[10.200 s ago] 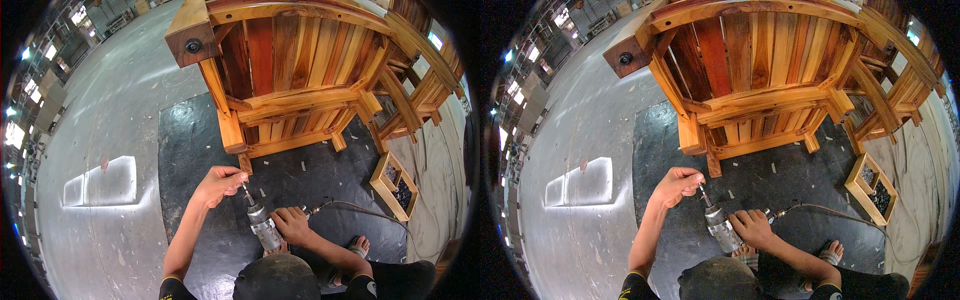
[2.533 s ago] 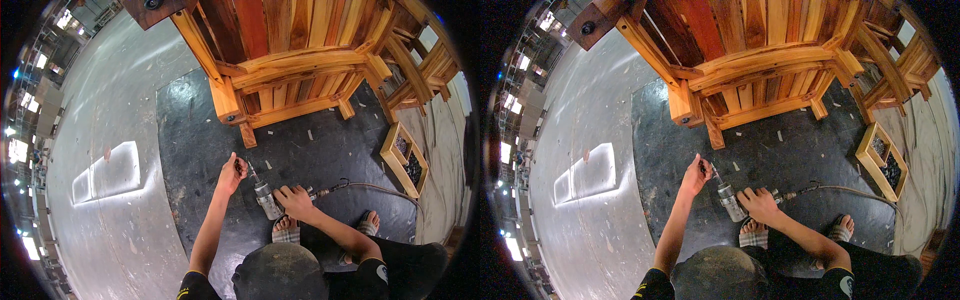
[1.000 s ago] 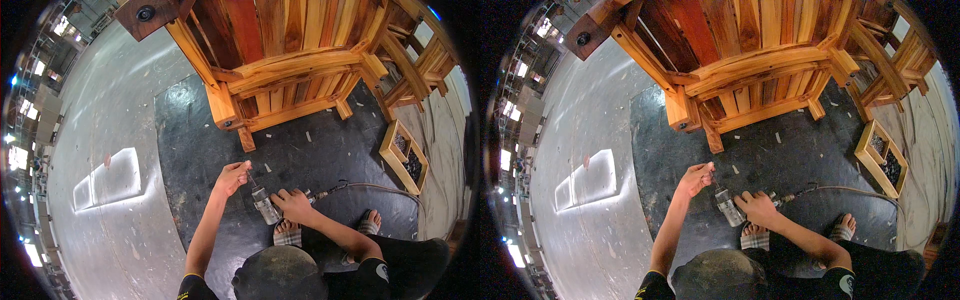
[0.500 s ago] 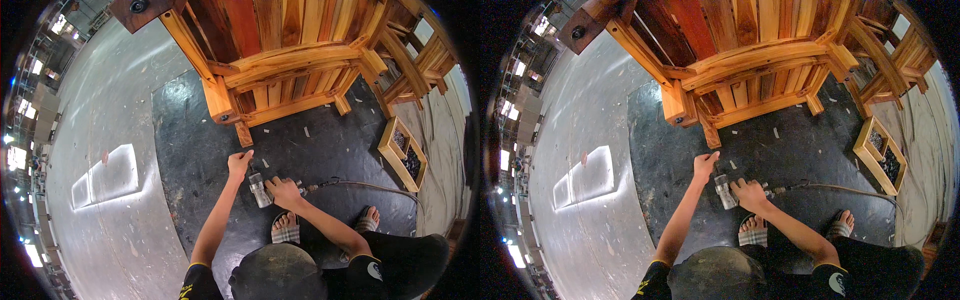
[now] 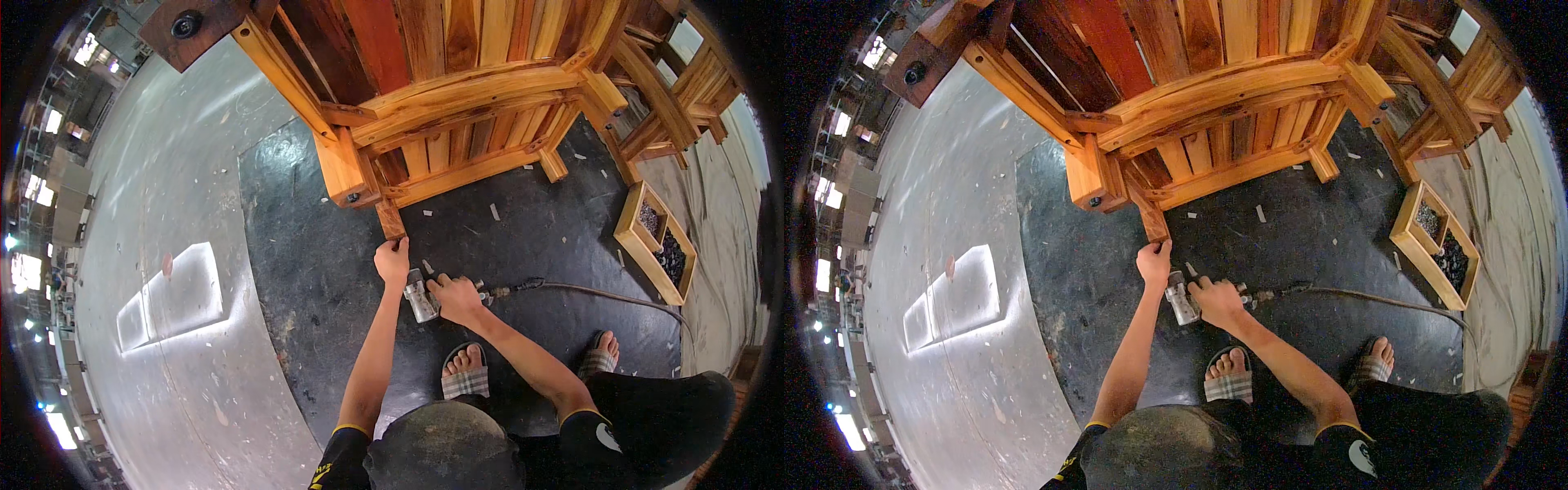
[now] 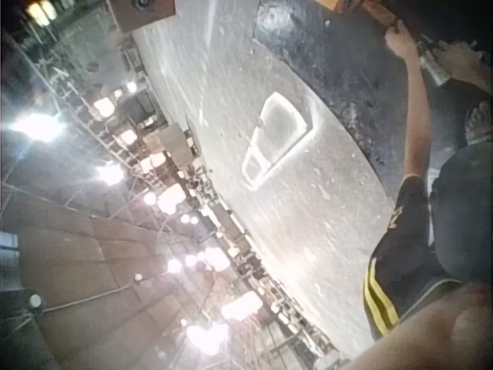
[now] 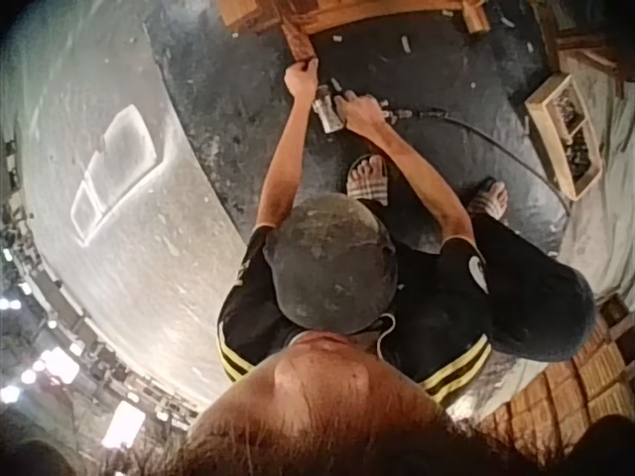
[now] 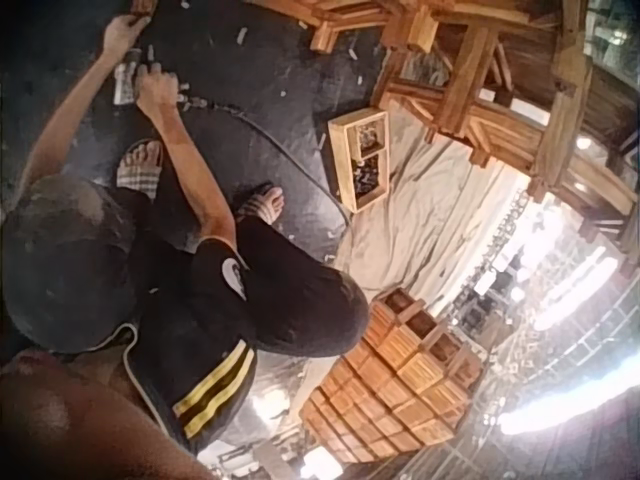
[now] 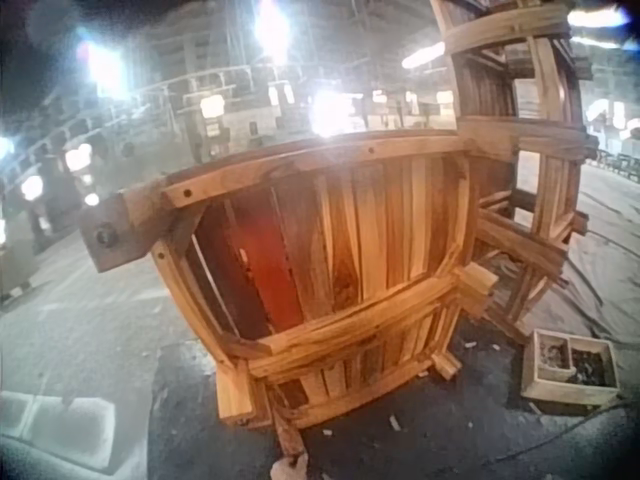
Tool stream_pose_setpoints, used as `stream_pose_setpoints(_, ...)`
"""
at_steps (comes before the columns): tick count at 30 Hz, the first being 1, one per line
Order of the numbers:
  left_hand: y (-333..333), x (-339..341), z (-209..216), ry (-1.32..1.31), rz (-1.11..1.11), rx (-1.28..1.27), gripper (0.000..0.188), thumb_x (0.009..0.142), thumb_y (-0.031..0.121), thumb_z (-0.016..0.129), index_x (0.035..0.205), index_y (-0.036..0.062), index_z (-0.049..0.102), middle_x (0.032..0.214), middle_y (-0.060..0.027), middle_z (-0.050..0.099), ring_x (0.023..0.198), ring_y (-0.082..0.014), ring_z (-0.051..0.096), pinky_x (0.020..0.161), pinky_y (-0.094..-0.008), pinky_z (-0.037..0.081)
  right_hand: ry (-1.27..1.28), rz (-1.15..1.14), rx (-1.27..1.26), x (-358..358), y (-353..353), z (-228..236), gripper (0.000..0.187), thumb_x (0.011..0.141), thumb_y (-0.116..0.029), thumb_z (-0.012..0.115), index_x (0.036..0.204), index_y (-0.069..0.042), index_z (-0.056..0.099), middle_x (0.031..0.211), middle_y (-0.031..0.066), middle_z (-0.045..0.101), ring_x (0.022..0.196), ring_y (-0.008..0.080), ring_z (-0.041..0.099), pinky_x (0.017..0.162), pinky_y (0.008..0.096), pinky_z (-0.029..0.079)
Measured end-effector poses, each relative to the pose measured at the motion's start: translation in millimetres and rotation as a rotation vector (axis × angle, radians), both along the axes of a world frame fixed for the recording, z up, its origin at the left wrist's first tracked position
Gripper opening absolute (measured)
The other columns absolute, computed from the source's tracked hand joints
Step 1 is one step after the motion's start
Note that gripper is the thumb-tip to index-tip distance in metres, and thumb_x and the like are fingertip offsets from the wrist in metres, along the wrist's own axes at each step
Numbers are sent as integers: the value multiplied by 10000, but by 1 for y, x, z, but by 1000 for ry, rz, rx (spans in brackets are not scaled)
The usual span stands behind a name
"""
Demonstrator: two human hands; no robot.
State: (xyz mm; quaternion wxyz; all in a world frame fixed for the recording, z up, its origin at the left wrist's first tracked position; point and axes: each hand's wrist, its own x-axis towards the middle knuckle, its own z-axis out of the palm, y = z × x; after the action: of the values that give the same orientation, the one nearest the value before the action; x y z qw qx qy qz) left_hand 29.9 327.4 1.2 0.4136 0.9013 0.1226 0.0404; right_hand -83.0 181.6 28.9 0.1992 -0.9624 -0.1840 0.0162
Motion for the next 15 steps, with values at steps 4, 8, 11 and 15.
stream_pose_setpoints(4,-4,-1,-2,-25,-20,-33,325,812,257,691,752,-60,656,672,-217,629,643,-374,639,602,-411,480,1,-5,3,-1,-4,0,332,708,-78,632,1038,-71,592,891,105,591,709,288,651,639,416,501)
stream_pose_setpoints(8,1,1,-10,-129,-29,-44,380,803,255,717,659,-72,587,539,-180,530,487,-299,552,504,-409,405,21,-3,1,-1,-1,2,356,687,-62,629,1043,-66,613,876,97,599,721,291,651,664,404,511)
stream_pose_setpoints(11,-3,2,-11,-152,-43,-54,384,805,254,719,657,-75,588,537,-177,532,477,-296,546,499,-402,405,31,-11,-9,-1,-4,1,364,686,-65,632,1050,-67,614,878,96,600,718,287,652,662,403,512)
stream_pose_setpoints(15,1,4,-11,-108,-35,-69,397,815,263,718,643,-70,587,536,-174,543,476,-288,543,503,-398,411,81,-14,13,1,-1,3,373,703,-63,637,1073,-78,589,899,115,583,731,307,650,698,431,503)
